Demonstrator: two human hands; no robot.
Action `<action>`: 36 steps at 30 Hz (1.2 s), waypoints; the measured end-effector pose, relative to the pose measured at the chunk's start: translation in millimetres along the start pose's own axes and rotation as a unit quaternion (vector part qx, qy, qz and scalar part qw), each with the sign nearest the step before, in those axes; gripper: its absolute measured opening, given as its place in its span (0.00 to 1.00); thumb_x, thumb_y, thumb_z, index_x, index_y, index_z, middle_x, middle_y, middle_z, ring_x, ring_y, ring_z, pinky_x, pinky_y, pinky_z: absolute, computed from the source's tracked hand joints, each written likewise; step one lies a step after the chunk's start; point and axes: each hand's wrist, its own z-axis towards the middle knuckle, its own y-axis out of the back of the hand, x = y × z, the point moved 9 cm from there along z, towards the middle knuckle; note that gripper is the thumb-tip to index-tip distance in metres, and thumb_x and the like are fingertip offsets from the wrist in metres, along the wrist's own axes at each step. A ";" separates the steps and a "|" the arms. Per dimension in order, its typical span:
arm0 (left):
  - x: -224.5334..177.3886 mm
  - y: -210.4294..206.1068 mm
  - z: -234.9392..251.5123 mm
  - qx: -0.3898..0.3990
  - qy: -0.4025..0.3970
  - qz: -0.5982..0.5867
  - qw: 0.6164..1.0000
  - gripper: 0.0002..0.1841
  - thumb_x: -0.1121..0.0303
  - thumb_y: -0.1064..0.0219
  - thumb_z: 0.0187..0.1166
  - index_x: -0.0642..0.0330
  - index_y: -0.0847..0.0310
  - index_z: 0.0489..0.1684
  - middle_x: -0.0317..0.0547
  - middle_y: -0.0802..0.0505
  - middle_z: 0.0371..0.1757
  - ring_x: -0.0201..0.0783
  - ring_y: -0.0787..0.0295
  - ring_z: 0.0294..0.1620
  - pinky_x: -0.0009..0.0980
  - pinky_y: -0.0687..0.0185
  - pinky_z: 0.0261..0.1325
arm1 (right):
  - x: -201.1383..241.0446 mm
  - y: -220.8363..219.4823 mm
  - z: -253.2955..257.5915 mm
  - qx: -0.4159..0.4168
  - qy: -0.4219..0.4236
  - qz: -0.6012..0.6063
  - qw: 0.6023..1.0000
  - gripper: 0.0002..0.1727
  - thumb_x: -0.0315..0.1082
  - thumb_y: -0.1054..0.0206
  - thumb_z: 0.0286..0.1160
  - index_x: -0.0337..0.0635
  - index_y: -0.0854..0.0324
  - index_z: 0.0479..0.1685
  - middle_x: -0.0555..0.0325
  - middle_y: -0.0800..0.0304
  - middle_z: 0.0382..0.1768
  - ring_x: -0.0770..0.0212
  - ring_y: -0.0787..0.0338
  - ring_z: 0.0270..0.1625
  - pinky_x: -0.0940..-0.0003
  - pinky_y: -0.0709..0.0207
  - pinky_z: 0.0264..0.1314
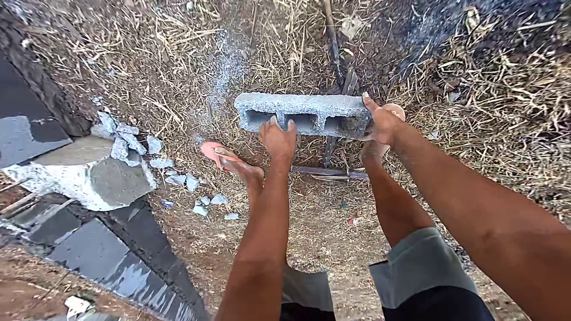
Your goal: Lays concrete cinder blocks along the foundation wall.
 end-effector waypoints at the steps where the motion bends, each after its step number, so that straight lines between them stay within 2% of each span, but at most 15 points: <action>1: -1.0 -3.4 3.2 -0.006 0.014 0.010 1.000 0.34 0.45 0.37 0.80 0.64 0.22 0.75 0.57 0.15 0.75 0.56 0.31 0.85 0.60 0.48 0.88 | 0.3 0.2 1.1 0.013 0.001 0.005 1.000 0.57 0.80 0.41 0.69 0.53 0.49 0.94 0.44 0.31 0.85 0.40 0.25 0.82 0.33 0.20 0.71; 5: -0.6 -6.2 9.5 -0.020 0.034 0.024 0.999 0.34 0.46 0.34 0.78 0.62 0.22 0.77 0.58 0.16 0.77 0.56 0.28 0.84 0.65 0.53 0.87 | 3.3 -6.5 0.8 0.057 -0.004 0.039 0.998 0.49 0.74 0.38 0.73 0.54 0.39 0.89 0.46 0.25 0.80 0.43 0.21 0.79 0.35 0.19 0.70; 9: 0.2 -6.0 15.8 -0.008 0.043 0.072 0.996 0.30 0.47 0.34 0.79 0.59 0.18 0.73 0.56 0.14 0.75 0.57 0.24 0.80 0.66 0.48 0.83 | 2.3 -11.4 -2.7 0.029 -0.011 0.095 0.995 0.43 0.65 0.33 0.75 0.52 0.35 0.85 0.47 0.20 0.75 0.46 0.17 0.74 0.41 0.17 0.68; 12: 0.2 -2.3 21.1 0.001 0.028 0.101 0.994 0.28 0.47 0.36 0.79 0.59 0.16 0.69 0.56 0.11 0.69 0.56 0.18 0.74 0.66 0.44 0.81 | 1.4 -14.3 -3.7 0.020 -0.013 0.114 0.993 0.41 0.64 0.33 0.75 0.51 0.33 0.83 0.48 0.18 0.72 0.47 0.15 0.72 0.42 0.16 0.66; 17: 0.0 9.9 20.4 0.020 0.005 0.111 0.994 0.28 0.48 0.36 0.81 0.62 0.16 0.68 0.60 0.10 0.65 0.59 0.17 0.71 0.63 0.42 0.80 | -3.7 -20.6 -20.5 0.030 -0.019 0.109 0.993 0.41 0.65 0.35 0.75 0.53 0.33 0.83 0.48 0.18 0.72 0.47 0.16 0.73 0.40 0.17 0.67; 21: -0.5 27.1 -8.3 0.019 -0.021 0.075 0.997 0.28 0.50 0.35 0.81 0.66 0.16 0.67 0.69 0.12 0.66 0.68 0.21 0.72 0.67 0.40 0.80 | -2.0 -20.3 -65.6 0.051 0.020 0.067 0.996 0.37 0.66 0.36 0.77 0.52 0.29 0.78 0.53 0.13 0.62 0.53 0.11 0.62 0.46 0.14 0.61; 24: 22.3 52.7 -33.6 -0.007 -0.030 0.063 0.998 0.25 0.50 0.34 0.81 0.63 0.14 0.63 0.65 0.10 0.61 0.65 0.17 0.67 0.65 0.32 0.76 | 0.1 -38.1 -90.8 0.074 0.027 0.032 0.996 0.33 0.66 0.37 0.78 0.56 0.27 0.74 0.58 0.12 0.57 0.57 0.10 0.57 0.49 0.13 0.58; 27: 49.5 77.0 -48.0 0.030 0.001 -0.004 1.000 0.24 0.51 0.34 0.81 0.61 0.13 0.62 0.60 0.09 0.61 0.59 0.16 0.68 0.60 0.34 0.78 | 16.1 -60.0 -128.2 0.037 0.029 -0.032 0.998 0.32 0.63 0.45 0.84 0.54 0.30 0.77 0.55 0.14 0.60 0.54 0.11 0.59 0.46 0.13 0.57; 28: 61.2 88.0 -53.3 0.046 0.017 -0.018 0.999 0.24 0.51 0.35 0.81 0.61 0.13 0.63 0.59 0.09 0.62 0.58 0.17 0.70 0.59 0.35 0.80 | 21.6 -71.3 -141.3 0.032 0.029 -0.057 0.997 0.33 0.64 0.46 0.84 0.54 0.32 0.80 0.53 0.15 0.64 0.52 0.12 0.62 0.44 0.14 0.59; 32: 120.2 145.4 -73.4 0.060 0.077 -0.045 0.994 0.26 0.49 0.40 0.83 0.60 0.15 0.69 0.56 0.09 0.66 0.55 0.20 0.76 0.56 0.43 0.86 | 45.0 -136.5 -190.7 0.029 0.034 -0.166 0.985 0.43 0.72 0.47 0.81 0.53 0.39 0.88 0.47 0.23 0.77 0.46 0.18 0.74 0.38 0.18 0.67; 34: 153.6 170.1 -77.3 0.036 0.098 -0.072 0.992 0.27 0.49 0.38 0.82 0.61 0.15 0.68 0.58 0.10 0.67 0.56 0.21 0.76 0.57 0.43 0.85 | 58.4 -177.5 -215.4 0.040 0.058 -0.208 0.976 0.42 0.70 0.48 0.83 0.52 0.38 0.88 0.47 0.23 0.78 0.46 0.19 0.76 0.38 0.20 0.69; 36: 187.7 197.7 -80.3 0.005 0.120 -0.102 0.988 0.27 0.50 0.37 0.80 0.62 0.14 0.66 0.59 0.12 0.70 0.57 0.23 0.78 0.58 0.43 0.85 | 70.5 -223.8 -239.2 0.058 0.100 -0.213 0.970 0.36 0.64 0.48 0.87 0.50 0.35 0.85 0.51 0.20 0.74 0.52 0.18 0.74 0.43 0.20 0.71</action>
